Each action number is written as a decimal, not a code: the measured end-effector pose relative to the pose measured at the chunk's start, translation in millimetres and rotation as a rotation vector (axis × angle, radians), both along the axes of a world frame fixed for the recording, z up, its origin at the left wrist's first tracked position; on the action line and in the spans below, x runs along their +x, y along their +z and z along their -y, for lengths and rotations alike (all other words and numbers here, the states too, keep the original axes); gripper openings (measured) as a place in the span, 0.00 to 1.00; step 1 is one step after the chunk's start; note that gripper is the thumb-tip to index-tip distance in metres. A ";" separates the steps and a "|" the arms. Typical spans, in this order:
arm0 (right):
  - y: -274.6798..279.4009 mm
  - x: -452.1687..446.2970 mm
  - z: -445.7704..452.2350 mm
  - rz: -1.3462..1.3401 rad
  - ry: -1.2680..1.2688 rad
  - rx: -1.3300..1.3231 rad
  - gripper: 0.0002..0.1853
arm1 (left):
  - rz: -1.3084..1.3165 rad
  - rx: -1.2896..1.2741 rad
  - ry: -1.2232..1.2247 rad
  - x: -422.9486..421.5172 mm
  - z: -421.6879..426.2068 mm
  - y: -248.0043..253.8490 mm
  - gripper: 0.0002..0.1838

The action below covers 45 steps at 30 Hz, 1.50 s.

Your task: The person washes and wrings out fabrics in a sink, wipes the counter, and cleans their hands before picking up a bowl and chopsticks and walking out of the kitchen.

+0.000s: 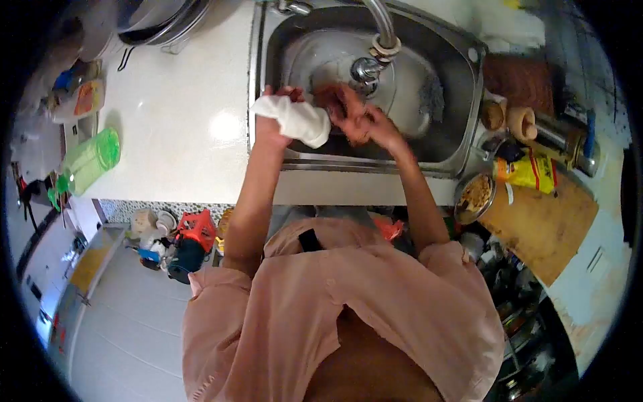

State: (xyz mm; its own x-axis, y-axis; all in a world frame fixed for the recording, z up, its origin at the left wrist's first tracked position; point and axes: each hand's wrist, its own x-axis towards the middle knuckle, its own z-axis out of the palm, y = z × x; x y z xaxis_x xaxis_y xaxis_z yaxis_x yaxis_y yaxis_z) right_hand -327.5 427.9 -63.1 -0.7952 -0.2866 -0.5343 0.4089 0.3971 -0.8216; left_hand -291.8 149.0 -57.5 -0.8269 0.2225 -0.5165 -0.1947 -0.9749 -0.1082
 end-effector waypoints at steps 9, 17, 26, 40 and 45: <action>12.4 -9.0 45.7 0.605 -0.416 -0.654 0.31 | -0.025 -1.348 -0.505 -29.8 -86.5 50.0 0.20; -1.6 -50.6 69.8 0.715 -0.929 -0.605 0.21 | 0.147 -1.696 -0.232 -98.6 -79.6 -61.0 0.18; -48.8 -50.3 68.7 0.692 -0.757 -0.718 0.22 | -0.149 -2.042 -0.169 -66.2 -162.6 -49.3 0.29; -64.5 -75.8 69.0 0.645 -0.725 -0.733 0.21 | 0.070 -1.482 0.512 -103.6 -217.4 -156.6 0.22; -64.0 -73.5 62.6 0.626 -0.714 -0.726 0.21 | -0.161 -2.043 0.119 -80.1 -175.8 -60.4 0.23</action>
